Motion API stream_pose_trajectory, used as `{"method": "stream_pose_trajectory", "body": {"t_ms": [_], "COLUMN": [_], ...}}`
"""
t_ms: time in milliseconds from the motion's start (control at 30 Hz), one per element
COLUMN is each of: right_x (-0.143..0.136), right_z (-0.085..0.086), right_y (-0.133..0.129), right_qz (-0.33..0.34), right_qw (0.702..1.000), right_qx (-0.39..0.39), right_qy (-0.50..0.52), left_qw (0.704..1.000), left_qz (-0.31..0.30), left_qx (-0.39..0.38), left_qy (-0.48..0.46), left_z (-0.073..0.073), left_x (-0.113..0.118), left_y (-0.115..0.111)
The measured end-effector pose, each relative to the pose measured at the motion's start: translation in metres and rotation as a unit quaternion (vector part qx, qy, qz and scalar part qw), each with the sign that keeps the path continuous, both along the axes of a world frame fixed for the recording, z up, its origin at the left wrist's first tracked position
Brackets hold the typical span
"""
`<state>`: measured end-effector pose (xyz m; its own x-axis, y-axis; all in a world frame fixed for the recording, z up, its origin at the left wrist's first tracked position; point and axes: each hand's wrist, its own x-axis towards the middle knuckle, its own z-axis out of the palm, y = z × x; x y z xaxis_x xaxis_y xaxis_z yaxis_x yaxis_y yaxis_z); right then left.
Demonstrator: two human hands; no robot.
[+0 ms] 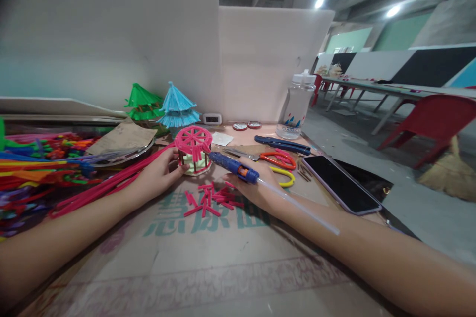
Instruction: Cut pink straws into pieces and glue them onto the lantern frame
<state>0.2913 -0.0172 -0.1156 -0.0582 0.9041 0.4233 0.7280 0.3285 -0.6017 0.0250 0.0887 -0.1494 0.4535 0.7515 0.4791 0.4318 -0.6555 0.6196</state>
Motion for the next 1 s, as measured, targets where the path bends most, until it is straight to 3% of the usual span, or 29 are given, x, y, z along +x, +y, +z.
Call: {"method": "stream_pose_trajectory", "body": {"t_ms": [167,333,467,600,700,767,867,1000], "right_x": [0.001,0.009,0.012,0.018,0.026,0.030,0.034,0.034], "right_z": [0.000,0.001,0.010,0.031,0.048,0.053,0.047,0.023], "right_y": [0.001,-0.004,0.006,0.042,0.081,0.107,0.142,0.171], "right_qz": [0.001,0.054,0.049,0.030,0.008,-0.049,-0.088,-0.093], "right_qw": [1.000,0.997,0.989,0.975,0.991,0.997,0.990,0.983], "right_qx": [0.013,0.043,0.021,0.009,-0.023,-0.048,-0.104,-0.157], "right_qy": [0.008,0.041,0.140,0.221,0.134,0.045,0.020,0.028], "left_qw": [1.000,1.000,1.000,0.999,1.000,0.999,0.999,0.999], "left_qz": [0.006,0.013,0.000,-0.012,-0.004,0.002,0.006,0.011], "left_qx": [-0.013,-0.010,0.008,0.014,0.010,0.009,0.015,0.019], "left_qy": [0.007,0.018,0.027,0.026,0.029,0.030,0.033,0.047], "left_z": [-0.001,-0.002,-0.003,0.000,0.000,-0.001,-0.002,-0.001], "left_x": [0.000,0.002,0.000,0.000,0.001,0.001,0.000,0.000], "left_y": [0.001,0.003,0.002,0.000,0.000,0.002,0.002,0.001]}}
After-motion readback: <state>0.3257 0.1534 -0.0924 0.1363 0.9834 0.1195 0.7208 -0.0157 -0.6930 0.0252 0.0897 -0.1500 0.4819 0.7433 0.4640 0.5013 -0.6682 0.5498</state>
